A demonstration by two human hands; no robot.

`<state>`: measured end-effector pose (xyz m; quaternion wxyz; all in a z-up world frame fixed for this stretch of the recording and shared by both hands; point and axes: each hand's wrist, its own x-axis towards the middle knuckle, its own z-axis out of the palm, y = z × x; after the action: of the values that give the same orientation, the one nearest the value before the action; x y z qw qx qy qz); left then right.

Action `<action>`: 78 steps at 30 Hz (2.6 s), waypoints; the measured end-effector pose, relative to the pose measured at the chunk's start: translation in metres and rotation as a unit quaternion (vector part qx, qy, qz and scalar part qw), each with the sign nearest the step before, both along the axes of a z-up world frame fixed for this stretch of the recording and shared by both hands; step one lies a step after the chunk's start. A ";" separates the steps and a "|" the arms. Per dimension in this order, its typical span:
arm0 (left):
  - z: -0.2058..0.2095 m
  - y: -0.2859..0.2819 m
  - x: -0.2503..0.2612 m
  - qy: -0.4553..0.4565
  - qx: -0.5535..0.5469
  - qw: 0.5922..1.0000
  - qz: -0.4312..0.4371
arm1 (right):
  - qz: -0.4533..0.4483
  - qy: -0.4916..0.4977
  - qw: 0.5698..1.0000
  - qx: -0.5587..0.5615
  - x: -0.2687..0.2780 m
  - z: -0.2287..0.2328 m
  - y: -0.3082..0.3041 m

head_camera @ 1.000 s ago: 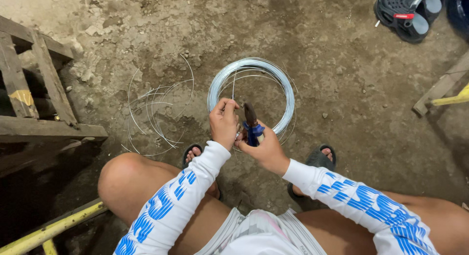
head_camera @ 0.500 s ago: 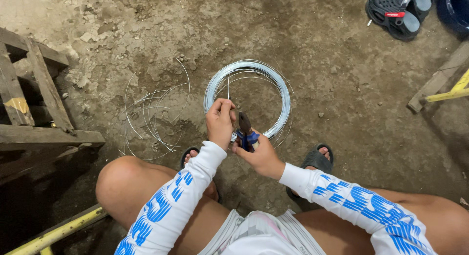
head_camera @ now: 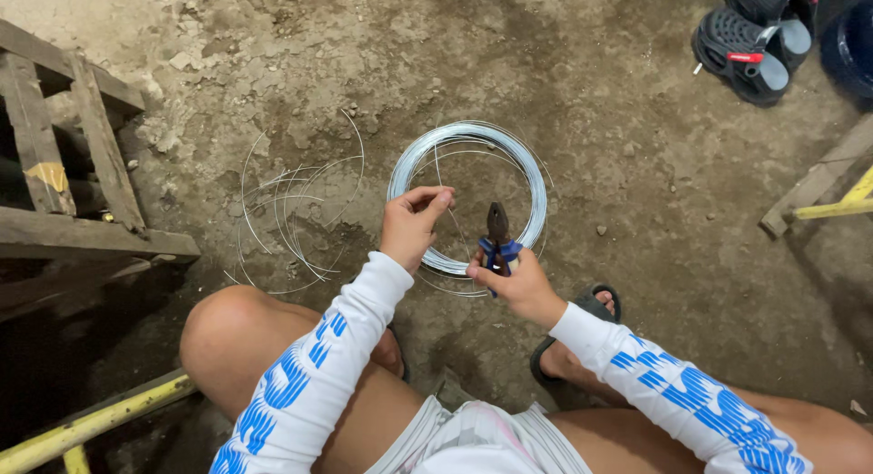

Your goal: The person sits on the floor and repeatedly cuts short lengths of metal wire from a coil using pliers. The cut pieces are placed on the floor beside the coil.

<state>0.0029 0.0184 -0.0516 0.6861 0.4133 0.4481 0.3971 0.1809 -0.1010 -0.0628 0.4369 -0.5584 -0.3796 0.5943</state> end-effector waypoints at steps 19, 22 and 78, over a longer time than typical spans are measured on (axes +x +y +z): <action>-0.049 -0.002 0.017 0.029 0.050 0.998 0.015 | 0.062 -0.261 0.956 0.115 0.047 0.111 0.038; -0.050 -0.006 0.019 0.066 0.035 0.997 -0.001 | 0.075 -0.297 0.942 0.138 0.049 0.165 0.064; -0.054 -0.016 0.061 0.046 0.095 0.994 0.031 | 0.570 -0.409 0.713 -0.008 0.045 -0.074 -0.060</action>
<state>0.0639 0.0021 -0.1053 0.6098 0.4802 0.4522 0.4394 0.2262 -0.1611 -0.1367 -0.1875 -0.4278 -0.7624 0.4477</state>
